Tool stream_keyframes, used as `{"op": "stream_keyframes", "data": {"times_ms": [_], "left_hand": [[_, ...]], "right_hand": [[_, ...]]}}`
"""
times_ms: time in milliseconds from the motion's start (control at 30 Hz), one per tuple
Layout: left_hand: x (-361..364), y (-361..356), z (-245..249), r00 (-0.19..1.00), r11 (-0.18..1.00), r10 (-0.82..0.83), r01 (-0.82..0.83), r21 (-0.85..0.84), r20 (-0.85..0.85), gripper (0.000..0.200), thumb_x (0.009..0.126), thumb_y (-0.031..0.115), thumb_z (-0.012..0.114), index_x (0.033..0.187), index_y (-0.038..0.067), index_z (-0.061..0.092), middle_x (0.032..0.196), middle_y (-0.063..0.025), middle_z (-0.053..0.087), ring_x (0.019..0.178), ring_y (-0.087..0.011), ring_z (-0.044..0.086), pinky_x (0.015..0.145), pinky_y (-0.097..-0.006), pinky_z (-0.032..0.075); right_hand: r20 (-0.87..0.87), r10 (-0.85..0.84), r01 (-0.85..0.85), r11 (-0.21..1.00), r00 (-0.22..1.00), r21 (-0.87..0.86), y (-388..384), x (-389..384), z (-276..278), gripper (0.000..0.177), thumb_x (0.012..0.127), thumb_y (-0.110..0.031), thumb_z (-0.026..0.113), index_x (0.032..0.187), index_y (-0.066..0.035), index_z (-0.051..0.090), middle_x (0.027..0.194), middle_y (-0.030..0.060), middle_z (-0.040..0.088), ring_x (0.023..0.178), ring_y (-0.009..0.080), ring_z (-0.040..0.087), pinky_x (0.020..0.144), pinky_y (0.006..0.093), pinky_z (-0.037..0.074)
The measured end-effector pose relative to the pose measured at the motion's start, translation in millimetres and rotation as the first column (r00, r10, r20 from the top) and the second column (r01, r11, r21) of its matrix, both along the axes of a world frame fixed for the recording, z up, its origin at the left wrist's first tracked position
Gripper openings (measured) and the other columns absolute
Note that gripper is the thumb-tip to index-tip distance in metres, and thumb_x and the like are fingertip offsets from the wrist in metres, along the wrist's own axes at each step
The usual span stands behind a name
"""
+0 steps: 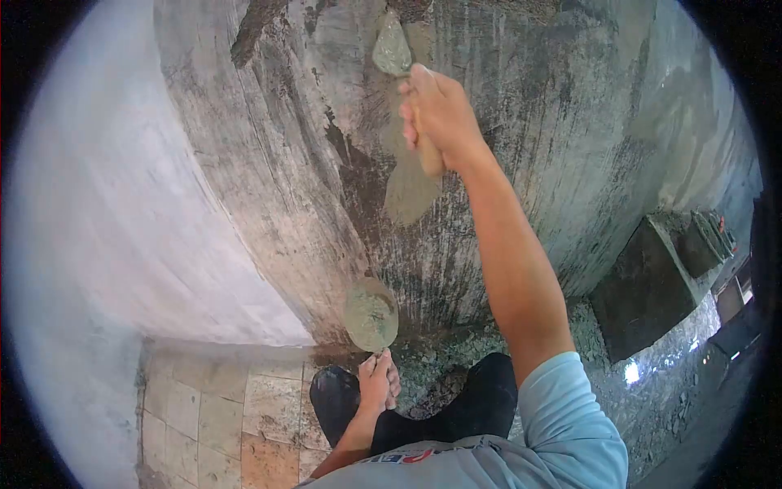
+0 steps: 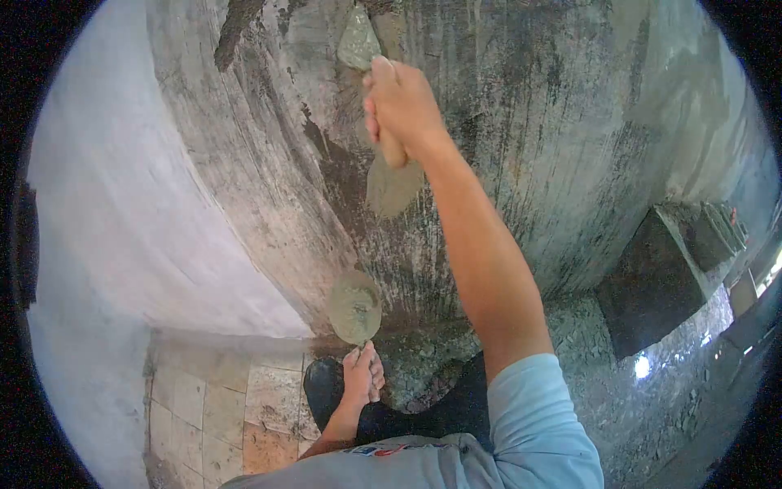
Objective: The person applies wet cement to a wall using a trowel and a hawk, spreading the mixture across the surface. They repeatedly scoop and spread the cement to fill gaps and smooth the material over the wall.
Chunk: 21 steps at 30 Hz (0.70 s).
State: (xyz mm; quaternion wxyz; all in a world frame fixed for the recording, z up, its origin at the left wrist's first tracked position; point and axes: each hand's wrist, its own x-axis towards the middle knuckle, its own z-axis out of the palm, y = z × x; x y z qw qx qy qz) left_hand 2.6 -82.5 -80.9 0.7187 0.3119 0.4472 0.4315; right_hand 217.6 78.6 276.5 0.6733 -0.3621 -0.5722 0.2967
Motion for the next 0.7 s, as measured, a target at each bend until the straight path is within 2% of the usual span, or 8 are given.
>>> {"op": "stream_keyframes", "data": {"times_ms": [67,200,333,367,433,500,600,700], "left_hand": [[-1,2,0,1.0,1.0,-0.005,0.005,0.004,0.018,0.037,0.107,0.034,0.059,0.081,0.013,0.044,0.06,0.002,0.043,0.042,-0.0129,0.043,0.039,-0.031,0.037],[-4,9,-3,1.0,1.0,0.007,-0.007,0.01,-0.001,0.036,0.107,0.034,0.059,0.082,0.013,0.044,0.06,0.0026,0.042,0.043,-0.0126,0.043,0.039,-0.0309,0.037],[-8,11,-8,0.999,0.999,0.04,-0.04,-0.011,0.017,0.035,0.108,0.034,0.058,0.083,0.014,0.043,0.062,0.0012,0.043,0.046,-0.0134,0.044,0.04,-0.0312,0.036],[-10,12,-13,0.999,0.999,0.042,-0.042,-0.008,0.031,0.035,0.108,0.034,0.058,0.084,0.014,0.043,0.063,0.0005,0.043,0.046,-0.0138,0.044,0.04,-0.0314,0.036],[-10,10,-4,0.999,0.999,0.046,-0.046,-0.009,0.01,0.035,0.108,0.034,0.058,0.083,0.014,0.044,0.063,0.0015,0.043,0.045,-0.0129,0.043,0.039,-0.0307,0.037],[-13,11,-2,0.999,0.999,0.031,-0.031,0.022,0.015,0.036,0.108,0.034,0.057,0.082,0.013,0.044,0.063,0.0017,0.043,0.045,-0.0124,0.043,0.039,-0.0305,0.037],[-16,7,0,1.0,0.999,0.026,-0.026,0.022,-0.016,0.037,0.109,0.033,0.057,0.081,0.012,0.044,0.063,0.0015,0.043,0.045,-0.0126,0.044,0.039,-0.0309,0.038],[-17,8,-8,1.0,1.0,0.01,-0.011,0.028,0.019,0.038,0.109,0.033,0.056,0.081,0.011,0.043,0.062,0.0015,0.043,0.045,-0.0131,0.044,0.039,-0.0316,0.038]], "right_hand": [[0.035,-0.099,0.096,0.992,0.994,0.083,17,-10,7,0.039,0.11,-0.037,0.045,0.102,0.0,0.054,0.068,0.0044,0.053,0.046,0.0156,0.05,0.041,0.0336,0.042],[0.154,-0.302,0.291,0.952,0.941,0.094,31,-32,10,0.036,0.11,-0.032,0.043,0.096,0.0,0.053,0.068,0.0067,0.053,0.046,0.0171,0.053,0.041,0.0363,0.044],[0.205,-0.42,0.394,0.906,0.884,0.154,54,-44,-40,0.04,0.11,-0.033,0.042,0.096,0.002,0.054,0.069,0.0136,0.057,0.053,0.0261,0.059,0.051,0.0415,0.049],[0.225,-0.393,0.378,0.92,0.892,0.106,49,-44,-53,0.042,0.11,-0.034,0.042,0.099,0.004,0.056,0.073,0.0199,0.062,0.06,0.0347,0.064,0.061,0.0467,0.052],[0.199,-0.258,0.273,0.96,0.946,-0.055,20,-46,-56,0.044,0.11,-0.034,0.043,0.103,0.006,0.059,0.074,0.0222,0.065,0.063,0.0375,0.068,0.064,0.0488,0.054],[0.065,-0.051,0.066,0.963,0.997,-0.26,-14,-36,-49,0.041,0.109,-0.034,0.046,0.103,0.005,0.058,0.07,0.0143,0.062,0.052,0.0259,0.064,0.051,0.0428,0.051],[0.112,-0.021,0.047,0.972,0.993,-0.231,-34,-18,-47,0.038,0.107,-0.033,0.049,0.102,0.004,0.059,0.066,0.0054,0.054,0.046,0.013,0.054,0.041,0.0336,0.043],[0.255,-0.196,0.219,0.973,0.947,-0.067,-33,1,-8,0.04,0.107,-0.033,0.048,0.101,0.005,0.059,0.066,0.006,0.054,0.047,0.0156,0.055,0.043,0.0353,0.045]]}}
